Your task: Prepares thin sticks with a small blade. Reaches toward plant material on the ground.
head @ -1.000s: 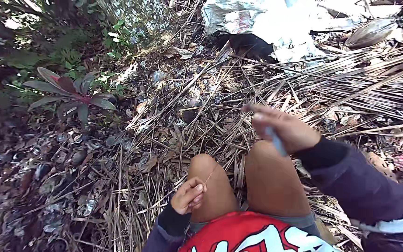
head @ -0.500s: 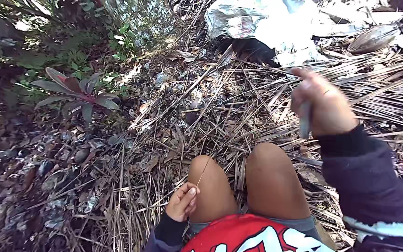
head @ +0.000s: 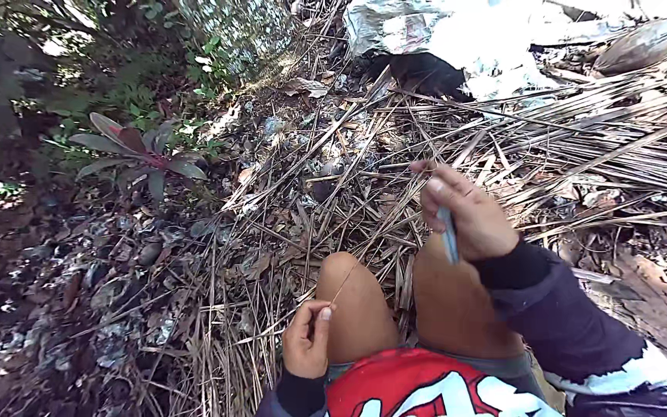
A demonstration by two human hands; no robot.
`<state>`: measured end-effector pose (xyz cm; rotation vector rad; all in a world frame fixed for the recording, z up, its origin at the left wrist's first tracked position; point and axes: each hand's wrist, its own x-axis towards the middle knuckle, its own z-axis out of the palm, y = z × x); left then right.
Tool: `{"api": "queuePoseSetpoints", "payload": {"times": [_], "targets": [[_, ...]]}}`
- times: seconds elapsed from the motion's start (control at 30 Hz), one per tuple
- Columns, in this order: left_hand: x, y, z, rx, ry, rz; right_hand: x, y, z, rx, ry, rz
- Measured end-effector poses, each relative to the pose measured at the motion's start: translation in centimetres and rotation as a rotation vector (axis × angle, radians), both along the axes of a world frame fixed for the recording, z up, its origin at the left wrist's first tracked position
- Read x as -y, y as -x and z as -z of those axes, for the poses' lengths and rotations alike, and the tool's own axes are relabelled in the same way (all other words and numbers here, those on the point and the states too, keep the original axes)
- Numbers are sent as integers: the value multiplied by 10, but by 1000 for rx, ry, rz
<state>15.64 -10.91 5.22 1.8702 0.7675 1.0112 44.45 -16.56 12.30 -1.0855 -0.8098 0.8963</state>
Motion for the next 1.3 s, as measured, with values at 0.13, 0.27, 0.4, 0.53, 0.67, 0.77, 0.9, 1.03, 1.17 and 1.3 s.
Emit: {"api": "queuePoseSetpoints", "payload": {"times": [0.13,0.27,0.4,0.53,0.67,0.77,0.9,1.03,1.17,1.3], "targets": [[-4,-15,-4,0,-70,-48,7,78,18,0,231,-501],[-9,-1,0,-12,-146,-54,-2,49,14,-54,151,-453],[-9,12,10,-91,-63,-29,-11,1,9,-64,-28,-197],[-12,-10,-1,-101,-174,-26,-10,20,11,-21,-9,-227],[-13,-28,-12,-59,-291,-39,0,52,20,23,62,-406],[-11,-29,-15,3,-271,-6,7,63,21,3,84,-583],[-10,-14,-13,9,-207,43,1,-9,8,6,-84,-219],[-10,-13,-14,49,-24,35,5,-30,-8,-51,-167,-38],[-8,-27,-25,139,173,88,10,55,8,-104,111,-552],[-9,-18,-27,133,224,162,-1,43,12,-66,117,-508]]}}
